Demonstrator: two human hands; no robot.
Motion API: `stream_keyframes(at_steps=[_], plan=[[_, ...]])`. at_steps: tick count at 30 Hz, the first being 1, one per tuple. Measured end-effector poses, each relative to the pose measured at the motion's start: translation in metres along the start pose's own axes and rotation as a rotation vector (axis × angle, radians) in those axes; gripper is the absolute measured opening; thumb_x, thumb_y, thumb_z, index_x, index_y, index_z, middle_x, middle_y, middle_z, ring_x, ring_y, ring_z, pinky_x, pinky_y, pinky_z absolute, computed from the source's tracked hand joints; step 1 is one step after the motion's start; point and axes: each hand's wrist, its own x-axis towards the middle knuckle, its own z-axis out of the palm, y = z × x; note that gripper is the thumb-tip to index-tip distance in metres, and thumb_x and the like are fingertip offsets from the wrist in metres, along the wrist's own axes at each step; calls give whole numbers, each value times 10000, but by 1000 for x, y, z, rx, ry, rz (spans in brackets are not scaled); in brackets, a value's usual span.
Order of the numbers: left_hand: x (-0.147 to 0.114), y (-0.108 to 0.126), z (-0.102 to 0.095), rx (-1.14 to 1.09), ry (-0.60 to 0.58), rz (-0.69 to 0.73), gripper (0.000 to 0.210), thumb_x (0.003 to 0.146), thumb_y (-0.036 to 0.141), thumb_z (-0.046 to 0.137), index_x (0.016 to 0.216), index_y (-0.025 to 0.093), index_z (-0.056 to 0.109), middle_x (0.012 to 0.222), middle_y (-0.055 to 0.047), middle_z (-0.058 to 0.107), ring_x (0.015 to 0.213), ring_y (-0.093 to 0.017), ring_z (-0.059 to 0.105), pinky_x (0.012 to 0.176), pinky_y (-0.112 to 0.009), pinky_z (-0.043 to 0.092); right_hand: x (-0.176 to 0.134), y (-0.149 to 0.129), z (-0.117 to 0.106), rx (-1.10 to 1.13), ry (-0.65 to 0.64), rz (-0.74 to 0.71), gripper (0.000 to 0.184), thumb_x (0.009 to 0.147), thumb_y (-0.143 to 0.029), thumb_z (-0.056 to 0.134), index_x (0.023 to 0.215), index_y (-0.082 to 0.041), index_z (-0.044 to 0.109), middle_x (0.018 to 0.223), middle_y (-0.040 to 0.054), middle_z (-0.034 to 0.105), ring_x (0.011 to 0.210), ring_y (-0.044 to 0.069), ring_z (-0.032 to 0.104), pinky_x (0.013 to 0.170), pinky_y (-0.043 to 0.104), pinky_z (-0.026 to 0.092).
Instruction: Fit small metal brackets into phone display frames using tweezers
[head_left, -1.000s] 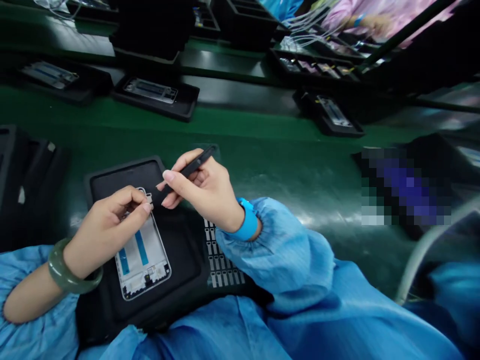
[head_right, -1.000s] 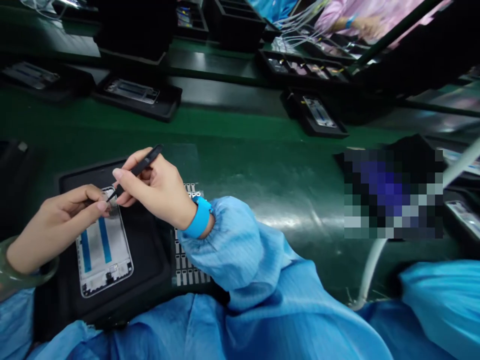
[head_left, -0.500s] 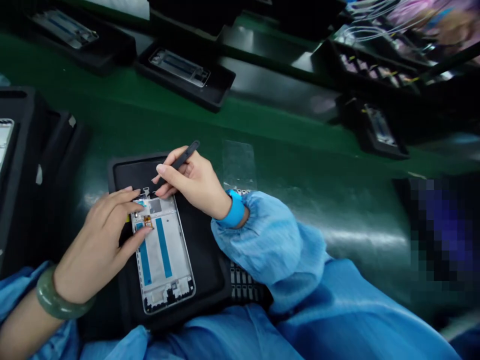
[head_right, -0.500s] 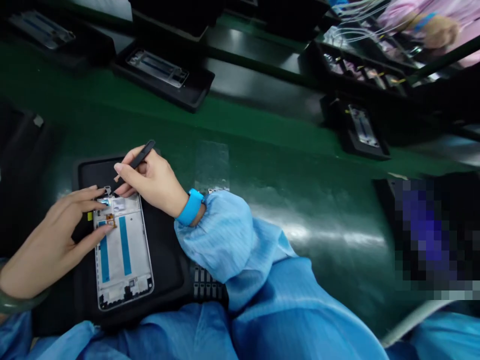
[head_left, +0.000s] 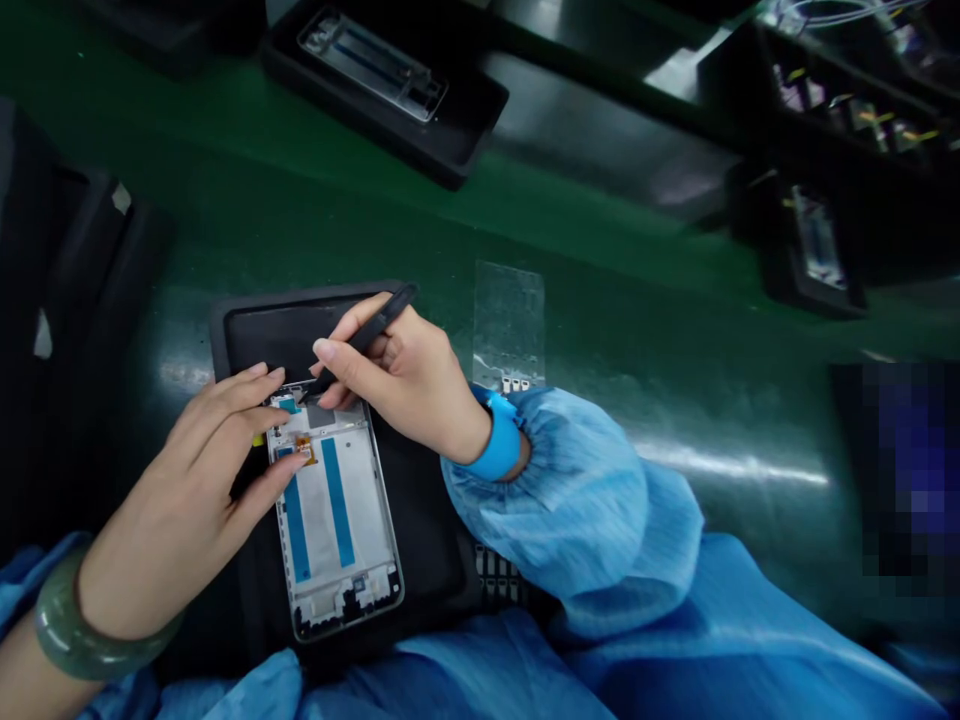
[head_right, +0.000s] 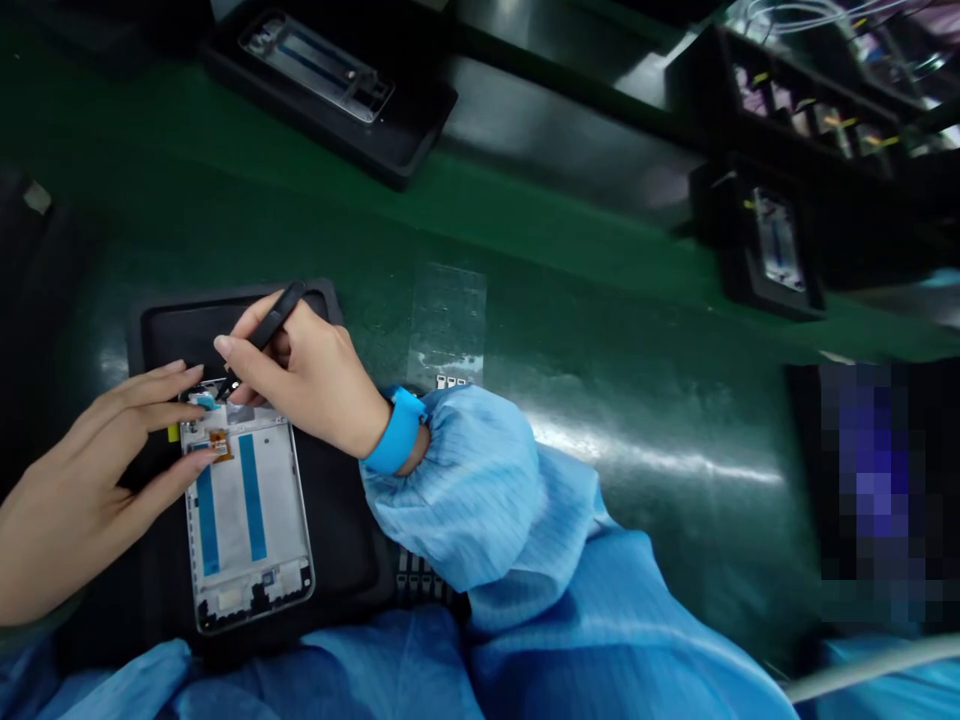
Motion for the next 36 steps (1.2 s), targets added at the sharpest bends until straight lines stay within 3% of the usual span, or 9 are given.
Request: stream_keyframes(at_steps=[9,17,24,30,36], plan=[[0,-1,0,33,12,36,292,900,325,517,1111,124,521,1299,-111,496,1289,-212,404,1128,-361,306,1,4,0,-19,-1,-47,273,795,-400,629,880,-188,479,673,-53,607,575,112,682,522,195,547],[0,-6,3,111,-13,126,304,907,266,504,1192,160,514,1289,-128,483,1288,-262,395,1076,-482,357,1,5,0,-72,-8,-83,257,810,-393,616,883,-193,474,697,-47,618,592,103,678,548,199,545],[0,-3,2,137,-32,112,310,906,238,488,1203,157,525,1302,-137,472,1292,-275,389,1069,-492,365,-1,6,-1,-140,-8,-156,251,811,-386,622,885,-183,494,742,-36,619,628,90,672,570,187,546],[0,-2,3,173,-29,97,307,908,230,475,1204,165,520,1318,-129,474,1292,-265,396,1055,-482,379,1,-1,2,126,168,-151,267,805,-375,629,860,-201,435,703,-56,586,586,79,665,545,179,570],[0,-5,5,220,-10,110,300,904,269,482,1186,176,527,1289,-127,496,1267,-271,420,1024,-484,390,5,3,3,141,158,-221,319,749,-331,698,888,-213,437,787,-28,601,706,105,674,649,239,590]])
